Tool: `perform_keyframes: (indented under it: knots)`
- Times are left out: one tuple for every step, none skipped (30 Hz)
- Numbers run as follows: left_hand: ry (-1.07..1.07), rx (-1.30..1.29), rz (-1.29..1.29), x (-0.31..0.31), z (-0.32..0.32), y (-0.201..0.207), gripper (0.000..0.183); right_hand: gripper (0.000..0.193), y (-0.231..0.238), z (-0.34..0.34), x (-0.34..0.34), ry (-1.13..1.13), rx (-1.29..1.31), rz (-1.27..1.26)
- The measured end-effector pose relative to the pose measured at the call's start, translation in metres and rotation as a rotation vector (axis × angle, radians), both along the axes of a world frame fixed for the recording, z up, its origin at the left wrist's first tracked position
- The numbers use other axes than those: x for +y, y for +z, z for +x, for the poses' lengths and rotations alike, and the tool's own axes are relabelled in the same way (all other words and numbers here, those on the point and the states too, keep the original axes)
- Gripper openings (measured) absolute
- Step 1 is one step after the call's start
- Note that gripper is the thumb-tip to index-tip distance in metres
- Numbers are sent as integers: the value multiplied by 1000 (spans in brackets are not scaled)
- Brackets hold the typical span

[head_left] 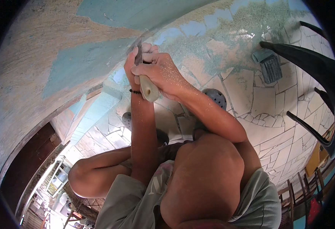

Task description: The person scrapes old paint or plaster from a wall using a metal scraper tool.

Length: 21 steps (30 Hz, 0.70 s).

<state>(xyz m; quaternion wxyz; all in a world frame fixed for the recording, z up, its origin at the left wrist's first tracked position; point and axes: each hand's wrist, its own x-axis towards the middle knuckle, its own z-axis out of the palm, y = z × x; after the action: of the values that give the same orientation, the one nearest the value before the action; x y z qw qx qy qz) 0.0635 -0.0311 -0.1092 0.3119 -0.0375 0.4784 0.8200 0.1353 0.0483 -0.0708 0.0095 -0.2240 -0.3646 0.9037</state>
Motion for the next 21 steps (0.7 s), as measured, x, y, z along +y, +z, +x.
perform_keyframes:
  knots:
    - [-20, 28, -52, -4, -7, 2, 32, 18, 3, -4, 0, 11, -3, 6]
    - [-21, 28, -53, -9, -12, -5, 32, 18, 2, -6, -3, 10, -3, 5]
    - [-41, -10, -48, -14, -16, -11, 32, 18, 0, -8, -7, 0, -6, 89]
    - [-62, -49, -40, -11, -17, -11, 32, 18, -5, -9, -8, -11, -10, 175]
    - [-64, -49, -34, -8, -16, -11, 32, 18, -9, -9, -8, -13, -11, 181]
    - [-13, -97, -76, -5, -12, -10, 33, 16, -13, -9, -8, -27, -8, 67]
    - [38, -149, -118, -2, -8, -8, 33, 14, -10, -8, -6, -40, -8, -49]
    - [35, -152, -114, -2, -5, -8, 33, 14, -8, -5, -4, -42, -11, -44]
    - [57, -139, -68, -2, -2, -8, 33, 15, -4, -2, -1, -26, -41, -128]
    - [75, -123, -25, -2, -3, -5, 34, 15, 3, -2, 1, -14, -67, -214]
    - [69, -122, -26, -1, -3, -4, 34, 15, 6, -2, 5, -20, -66, -215]
    - [77, -108, -24, 1, -2, -3, 34, 15, 9, -2, 8, -21, -53, -228]
    - [87, -98, -23, 2, 0, -3, 34, 15, 9, 0, 9, -19, -46, -242]
    - [85, -101, -28, 1, -2, -7, 34, 15, 7, -1, 9, -22, -49, -246]
    - [55, -123, -46, 1, -7, -12, 34, 14, 3, -4, 9, -23, -51, -259]
    - [26, -143, -59, 2, -9, -16, 35, 14, -1, -5, 11, -24, -51, -268]
    - [25, -144, -59, 0, -8, -18, 35, 13, -2, -7, 10, -47, -79, -255]
    - [38, -129, -58, -2, -6, -20, 34, 13, -4, -7, 7, -49, -79, -254]
    - [48, -120, -53, 0, -5, -21, 34, 13, -6, -8, 5, -34, -93, -231]
    - [44, -126, -48, 3, -4, -21, 34, 13, -9, -7, 4, -18, -108, -208]
    - [86, -135, -66, 4, -2, -20, 34, 13, -11, -4, 5, -23, -114, -203]
